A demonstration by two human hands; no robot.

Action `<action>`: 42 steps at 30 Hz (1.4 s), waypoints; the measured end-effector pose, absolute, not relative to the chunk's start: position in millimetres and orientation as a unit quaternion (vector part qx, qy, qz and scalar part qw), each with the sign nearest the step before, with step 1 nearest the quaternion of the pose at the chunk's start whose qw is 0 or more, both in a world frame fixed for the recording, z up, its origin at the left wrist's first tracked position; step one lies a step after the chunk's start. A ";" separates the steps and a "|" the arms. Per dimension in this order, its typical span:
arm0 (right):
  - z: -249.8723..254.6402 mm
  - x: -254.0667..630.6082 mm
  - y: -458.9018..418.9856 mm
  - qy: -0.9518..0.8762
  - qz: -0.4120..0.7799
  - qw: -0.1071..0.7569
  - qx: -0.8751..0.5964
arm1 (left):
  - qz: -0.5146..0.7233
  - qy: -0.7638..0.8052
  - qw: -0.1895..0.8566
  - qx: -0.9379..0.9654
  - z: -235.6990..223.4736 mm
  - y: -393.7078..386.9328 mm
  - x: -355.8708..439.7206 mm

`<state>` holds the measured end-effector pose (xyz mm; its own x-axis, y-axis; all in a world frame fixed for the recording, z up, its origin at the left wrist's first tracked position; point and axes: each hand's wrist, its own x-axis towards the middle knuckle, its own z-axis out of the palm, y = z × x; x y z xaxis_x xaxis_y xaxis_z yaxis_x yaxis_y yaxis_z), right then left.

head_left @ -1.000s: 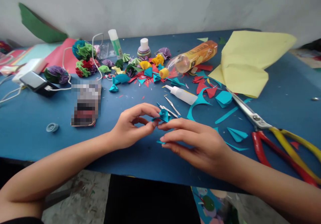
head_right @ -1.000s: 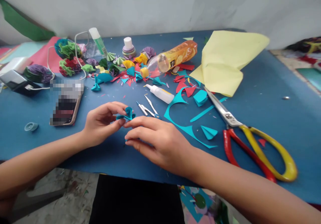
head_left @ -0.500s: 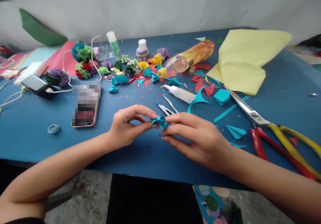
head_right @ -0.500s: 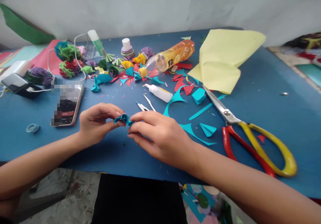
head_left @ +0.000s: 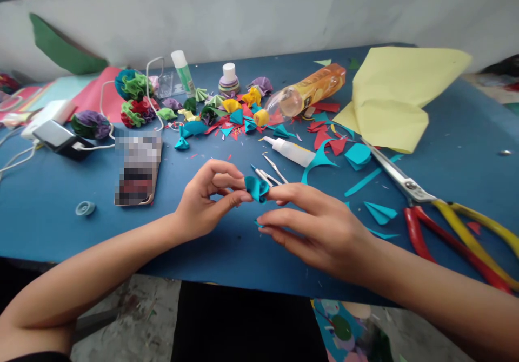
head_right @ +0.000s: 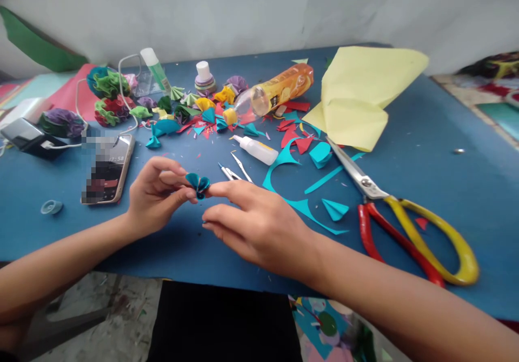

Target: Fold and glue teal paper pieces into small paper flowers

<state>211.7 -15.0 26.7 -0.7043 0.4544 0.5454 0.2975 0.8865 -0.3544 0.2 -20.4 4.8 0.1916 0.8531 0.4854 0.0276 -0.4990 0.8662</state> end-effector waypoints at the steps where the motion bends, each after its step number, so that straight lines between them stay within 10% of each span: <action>1: 25.8 212.0 -14.8 -0.916 0.120 0.327 -0.200 | 0.551 0.321 0.372 0.675 4.6 -20.6 -0.2; 42: 26.6 210.7 -5.3 -0.897 0.152 0.282 -0.303 | 0.334 0.421 0.298 0.789 16.5 -14.5 -7.2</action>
